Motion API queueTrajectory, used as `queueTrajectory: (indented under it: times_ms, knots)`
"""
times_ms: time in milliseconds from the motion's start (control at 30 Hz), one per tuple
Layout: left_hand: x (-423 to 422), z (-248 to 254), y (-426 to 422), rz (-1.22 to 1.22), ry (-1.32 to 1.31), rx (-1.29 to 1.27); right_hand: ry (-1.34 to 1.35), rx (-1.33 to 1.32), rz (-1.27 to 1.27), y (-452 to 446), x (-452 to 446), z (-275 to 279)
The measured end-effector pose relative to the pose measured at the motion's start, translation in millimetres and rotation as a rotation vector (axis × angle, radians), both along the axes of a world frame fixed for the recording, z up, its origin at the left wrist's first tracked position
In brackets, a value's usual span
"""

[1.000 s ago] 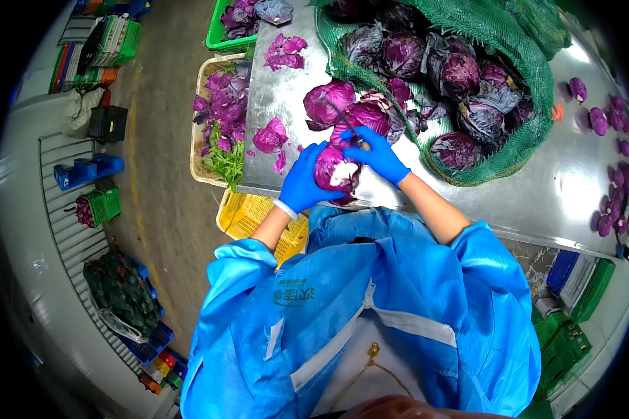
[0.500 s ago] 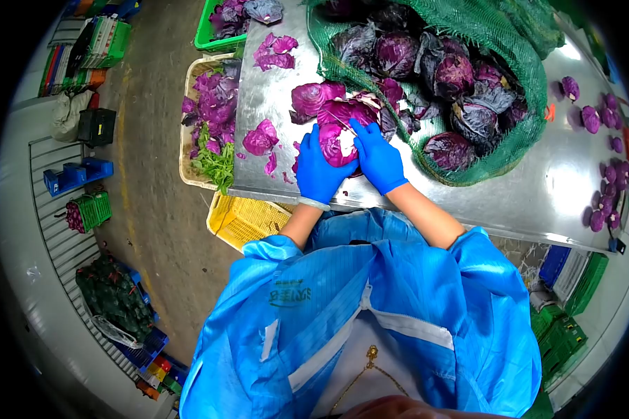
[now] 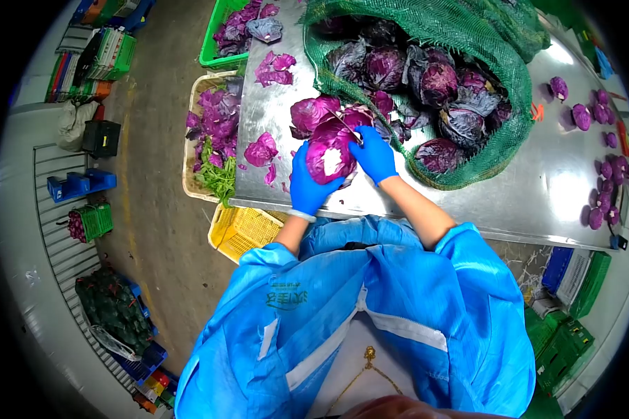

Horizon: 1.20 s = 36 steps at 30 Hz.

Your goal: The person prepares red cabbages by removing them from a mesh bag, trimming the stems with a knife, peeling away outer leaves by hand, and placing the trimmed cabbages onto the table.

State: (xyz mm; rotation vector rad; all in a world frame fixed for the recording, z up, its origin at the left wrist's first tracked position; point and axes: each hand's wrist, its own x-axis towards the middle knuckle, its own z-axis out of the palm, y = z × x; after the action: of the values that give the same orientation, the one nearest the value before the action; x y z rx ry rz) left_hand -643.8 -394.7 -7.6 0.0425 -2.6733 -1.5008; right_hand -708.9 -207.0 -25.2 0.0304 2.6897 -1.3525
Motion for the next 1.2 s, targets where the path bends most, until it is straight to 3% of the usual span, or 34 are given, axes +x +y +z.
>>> queueTrajectory:
  times_ms: [67,133,200,233,267,333,433,467,633,767,867,900,1033,1200]
  knots:
    - [14,-16,-27,-0.073,-0.023,0.168,-0.020,0.089,0.028,9,-1,0]
    - [16,2,-36,-0.147,-0.104,0.253,-0.197,0.081,0.003,38,-18,-37]
    - [21,-10,-46,-0.188,-0.122,0.175,-0.138,0.167,-0.006,46,-23,-12]
    - [22,-8,-45,-0.186,-0.104,0.211,0.073,0.227,0.046,42,-20,-2]
    - [25,-6,-45,-0.175,-0.132,0.218,0.045,0.278,0.135,42,-16,10]
    - [21,2,-41,-0.192,-0.088,0.117,0.324,0.275,0.242,20,-7,70]
    - [8,12,-38,-0.329,-0.017,-0.122,0.307,0.242,0.571,-6,4,83]
    - [5,16,-36,-0.359,-0.024,-0.143,0.132,0.327,0.693,-12,-2,81]
    - [-2,22,-38,-0.434,-0.046,-0.185,0.118,0.188,0.860,-2,-29,74]
    - [-9,28,-38,-0.489,-0.049,-0.198,0.167,0.192,0.829,0,-22,69]
    - [-10,38,-35,-0.513,-0.085,-0.188,0.278,0.293,0.608,7,-44,28]
    - [-10,37,-36,-0.505,-0.086,-0.187,0.034,0.206,0.527,12,-54,41]
    - [-4,39,-46,-0.477,-0.038,-0.298,-0.027,-0.147,0.415,5,-36,25]
    - [17,57,-59,-0.371,-0.164,-0.421,0.005,0.083,0.202,-21,-26,-5]
